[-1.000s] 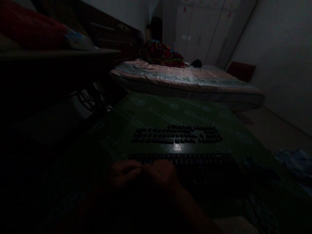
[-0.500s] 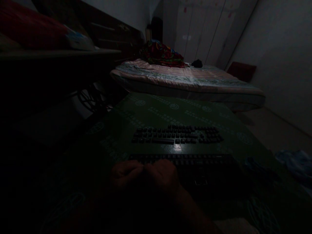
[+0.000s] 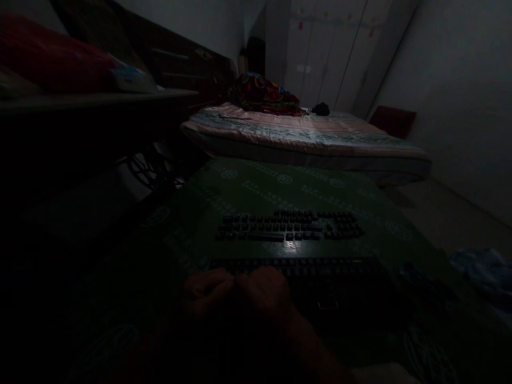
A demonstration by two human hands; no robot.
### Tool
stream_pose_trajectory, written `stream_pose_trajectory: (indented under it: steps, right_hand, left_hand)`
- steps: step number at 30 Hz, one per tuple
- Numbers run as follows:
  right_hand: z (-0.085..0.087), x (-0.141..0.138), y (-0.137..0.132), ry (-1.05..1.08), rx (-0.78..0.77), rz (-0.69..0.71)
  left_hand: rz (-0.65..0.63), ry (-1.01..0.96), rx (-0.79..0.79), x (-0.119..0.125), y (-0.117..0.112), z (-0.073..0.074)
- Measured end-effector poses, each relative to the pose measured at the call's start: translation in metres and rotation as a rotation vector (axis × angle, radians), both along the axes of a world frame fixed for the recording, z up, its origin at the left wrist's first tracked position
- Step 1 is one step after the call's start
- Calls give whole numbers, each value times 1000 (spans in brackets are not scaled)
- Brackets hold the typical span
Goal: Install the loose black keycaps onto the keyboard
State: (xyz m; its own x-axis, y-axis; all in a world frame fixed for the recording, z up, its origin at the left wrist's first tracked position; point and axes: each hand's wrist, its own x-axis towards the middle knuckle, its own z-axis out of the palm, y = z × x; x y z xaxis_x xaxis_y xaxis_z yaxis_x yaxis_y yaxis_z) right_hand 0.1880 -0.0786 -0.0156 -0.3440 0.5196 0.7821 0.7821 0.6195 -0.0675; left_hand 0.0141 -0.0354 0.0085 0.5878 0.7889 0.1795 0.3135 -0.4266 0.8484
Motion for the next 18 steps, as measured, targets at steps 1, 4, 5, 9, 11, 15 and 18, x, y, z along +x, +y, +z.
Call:
stream_pose_trajectory:
  steps: [1,4,5,9,11,15,18]
  right_hand:
    - [0,0,0,3,-1,-4]
    - [-4,1,0,26,-35,-88]
    - [-5,2,0,27,-55,-114]
    - [-8,12,2,4,-151,-188]
    - [-9,20,4,11,-195,-239]
    - [-4,34,8,91,-240,-271]
    - [2,43,8,169,-256,-248]
  left_hand:
    - [1,-3,4,0,0,-1]
    - [9,-13,49,0,3,-6]
    - [14,-17,84,-1,4,-8]
    - [89,-23,287,-1,8,-15]
    - [126,-12,398,0,9,-15]
    - [131,11,601,1,11,-15]
    - [106,69,650,0,13,-19]
